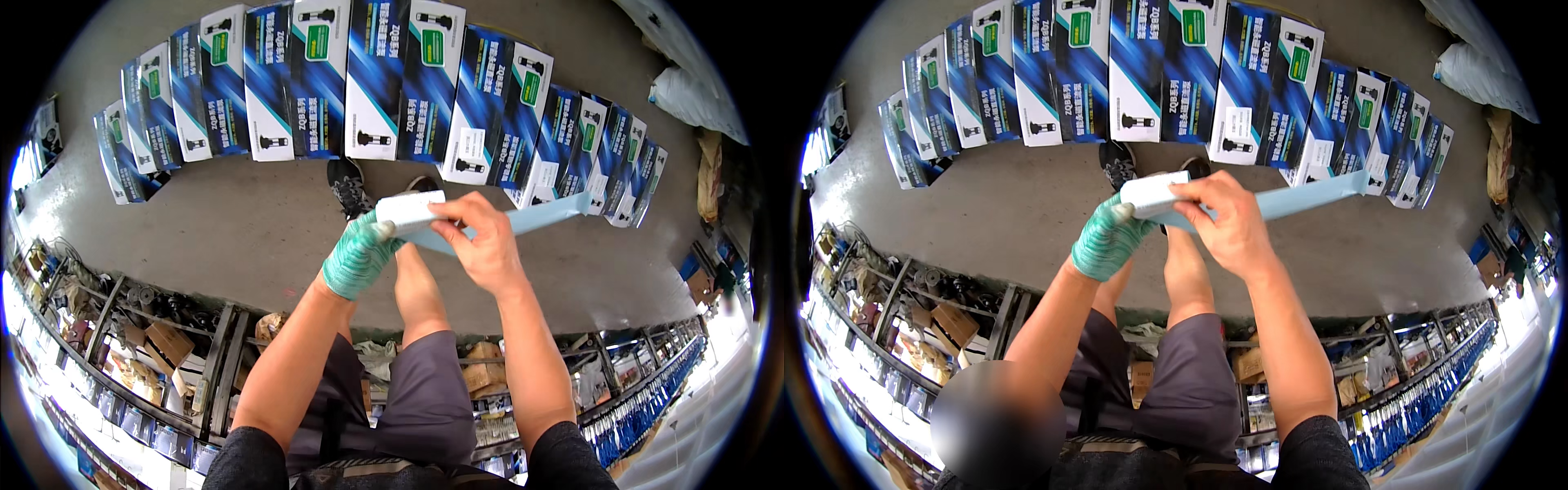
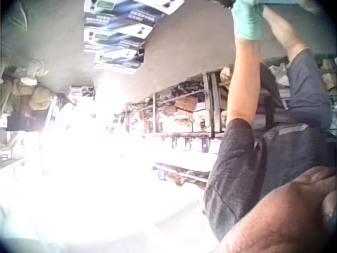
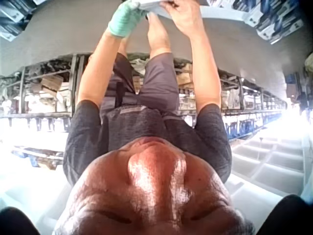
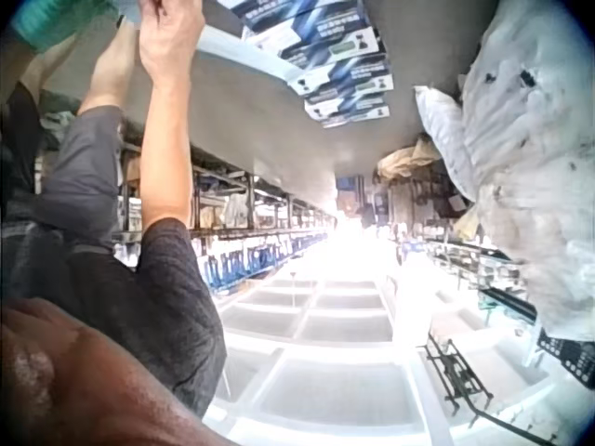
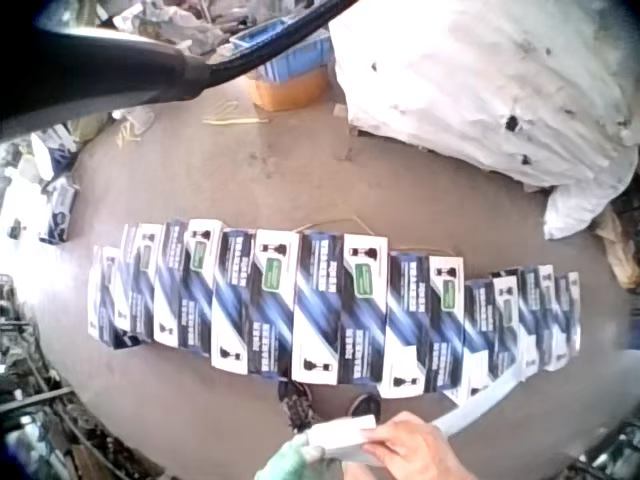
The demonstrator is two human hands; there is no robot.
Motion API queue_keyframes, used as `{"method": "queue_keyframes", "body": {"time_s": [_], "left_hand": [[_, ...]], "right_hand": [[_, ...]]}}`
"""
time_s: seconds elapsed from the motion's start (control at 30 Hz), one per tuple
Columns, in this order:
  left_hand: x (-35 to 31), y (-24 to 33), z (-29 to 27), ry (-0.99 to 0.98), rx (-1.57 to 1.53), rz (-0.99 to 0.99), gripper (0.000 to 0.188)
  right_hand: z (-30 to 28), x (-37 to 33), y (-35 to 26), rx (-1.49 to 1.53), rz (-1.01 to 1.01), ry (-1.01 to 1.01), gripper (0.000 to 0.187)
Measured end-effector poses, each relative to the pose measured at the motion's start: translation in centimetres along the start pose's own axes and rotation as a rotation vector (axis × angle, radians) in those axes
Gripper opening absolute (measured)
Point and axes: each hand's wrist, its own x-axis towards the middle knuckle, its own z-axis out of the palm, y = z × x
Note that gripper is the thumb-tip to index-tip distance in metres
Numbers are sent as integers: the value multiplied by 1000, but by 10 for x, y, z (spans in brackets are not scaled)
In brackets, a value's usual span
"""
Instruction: The person stands in a warehouse aisle and applies white labels to a row of blue and white product boxes. They hold a roll of labels in their left hand and use their right hand to peel and stick each label onto the top surface of the boxes. The person moves along the row, repeating the process for multiple boxes.
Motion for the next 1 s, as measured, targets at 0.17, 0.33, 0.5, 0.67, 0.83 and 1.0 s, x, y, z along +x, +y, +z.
{"method": "queue_keyframes", "body": {"time_s": [0.17, 0.33, 0.5, 0.67, 0.83, 1.0], "left_hand": [[0, -22, 12, 348, -120, -153, 52], [-8, -21, -4, 366, -172, -155, 58], [-13, -18, -90, 561, 72, -118, 47], [-37, 11, -173, 447, 838, -44, 31], [-49, 54, -219, 290, 851, -83, 39], [-52, 74, -247, 277, 806, -106, 39]], "right_hand": [[0, -17, 8, -82, -210, 46, 29], [15, -28, -11, -103, -278, 128, 28], [62, -9, -23, 363, -9, 261, 16], [138, 90, 50, 921, 377, 608, 30], [200, 161, 113, 1068, 544, 925, 22], [233, 190, 133, 963, 633, 1060, 22]]}}
